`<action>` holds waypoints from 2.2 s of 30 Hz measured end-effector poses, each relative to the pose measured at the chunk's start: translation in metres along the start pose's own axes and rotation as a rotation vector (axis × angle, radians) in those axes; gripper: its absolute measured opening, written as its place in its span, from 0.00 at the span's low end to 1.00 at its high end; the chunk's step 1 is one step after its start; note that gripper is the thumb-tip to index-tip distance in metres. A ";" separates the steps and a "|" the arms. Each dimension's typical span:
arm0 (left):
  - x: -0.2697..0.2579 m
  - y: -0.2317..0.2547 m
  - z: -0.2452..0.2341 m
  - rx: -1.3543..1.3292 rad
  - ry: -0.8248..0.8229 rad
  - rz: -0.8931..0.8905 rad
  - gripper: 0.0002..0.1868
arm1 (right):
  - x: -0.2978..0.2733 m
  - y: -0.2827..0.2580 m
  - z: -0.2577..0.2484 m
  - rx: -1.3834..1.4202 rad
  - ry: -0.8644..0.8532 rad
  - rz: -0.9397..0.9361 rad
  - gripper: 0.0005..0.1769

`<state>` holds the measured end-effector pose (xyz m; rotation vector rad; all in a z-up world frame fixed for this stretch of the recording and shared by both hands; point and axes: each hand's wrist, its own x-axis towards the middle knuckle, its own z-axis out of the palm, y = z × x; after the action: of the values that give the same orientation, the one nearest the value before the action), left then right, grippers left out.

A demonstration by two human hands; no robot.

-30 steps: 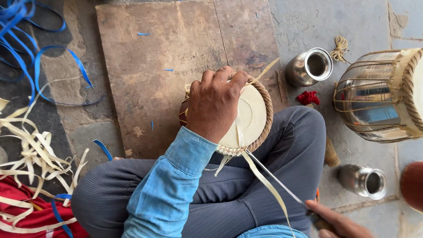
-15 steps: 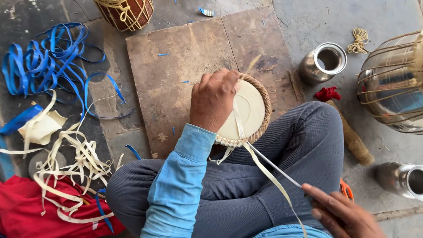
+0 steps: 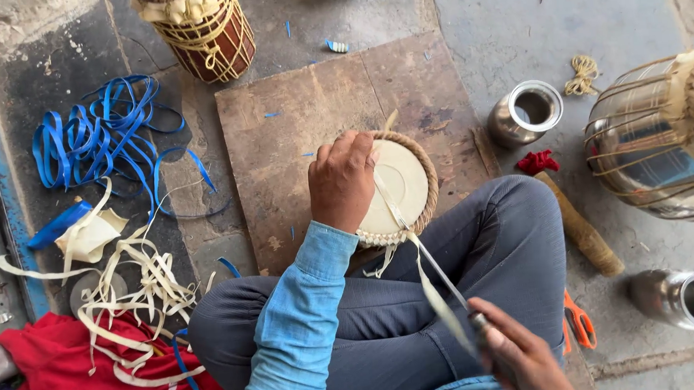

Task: The person sits cross-legged on the floor and weaves a white strap around the rim of a drum using a metal tool to pull the strap through the existing weave. The person continues this repetitive weaving process around the drum's circumference.

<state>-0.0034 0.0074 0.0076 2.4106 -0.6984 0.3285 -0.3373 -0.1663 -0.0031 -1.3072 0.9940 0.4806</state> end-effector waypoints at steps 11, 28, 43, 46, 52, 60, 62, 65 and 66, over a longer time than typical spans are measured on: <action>-0.026 0.033 -0.032 0.092 0.311 0.527 0.04 | 0.026 -0.091 0.004 -0.113 -0.217 -0.676 0.28; -0.156 0.136 -0.052 -0.853 -0.149 -0.268 0.10 | -0.017 -0.092 0.011 0.175 -0.459 -0.593 0.20; -0.102 0.085 -0.040 -0.291 0.263 -0.146 0.11 | -0.014 -0.081 0.021 -0.454 0.013 -1.087 0.29; -0.094 0.071 -0.035 -0.290 0.316 -0.096 0.11 | -0.008 -0.060 0.026 -0.407 -0.126 -0.916 0.32; -0.095 0.061 -0.019 -0.283 0.349 -0.145 0.10 | 0.030 -0.026 0.033 -0.140 -0.364 -0.615 0.28; -0.093 0.059 -0.007 -0.255 0.368 -0.126 0.10 | 0.047 -0.013 0.033 -0.070 -0.430 -0.622 0.30; -0.093 0.060 -0.006 -0.266 0.360 -0.135 0.10 | 0.048 -0.011 0.033 -0.063 -0.434 -0.624 0.30; -0.094 0.064 -0.006 -0.258 0.350 -0.123 0.10 | 0.050 -0.009 0.034 -0.067 -0.428 -0.629 0.30; -0.094 0.066 -0.006 -0.251 0.349 -0.115 0.10 | 0.050 -0.010 0.034 -0.073 -0.424 -0.632 0.30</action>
<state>-0.1180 0.0042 0.0085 2.0738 -0.4146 0.5610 -0.2924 -0.1481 -0.0403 -1.4235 0.1881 0.2833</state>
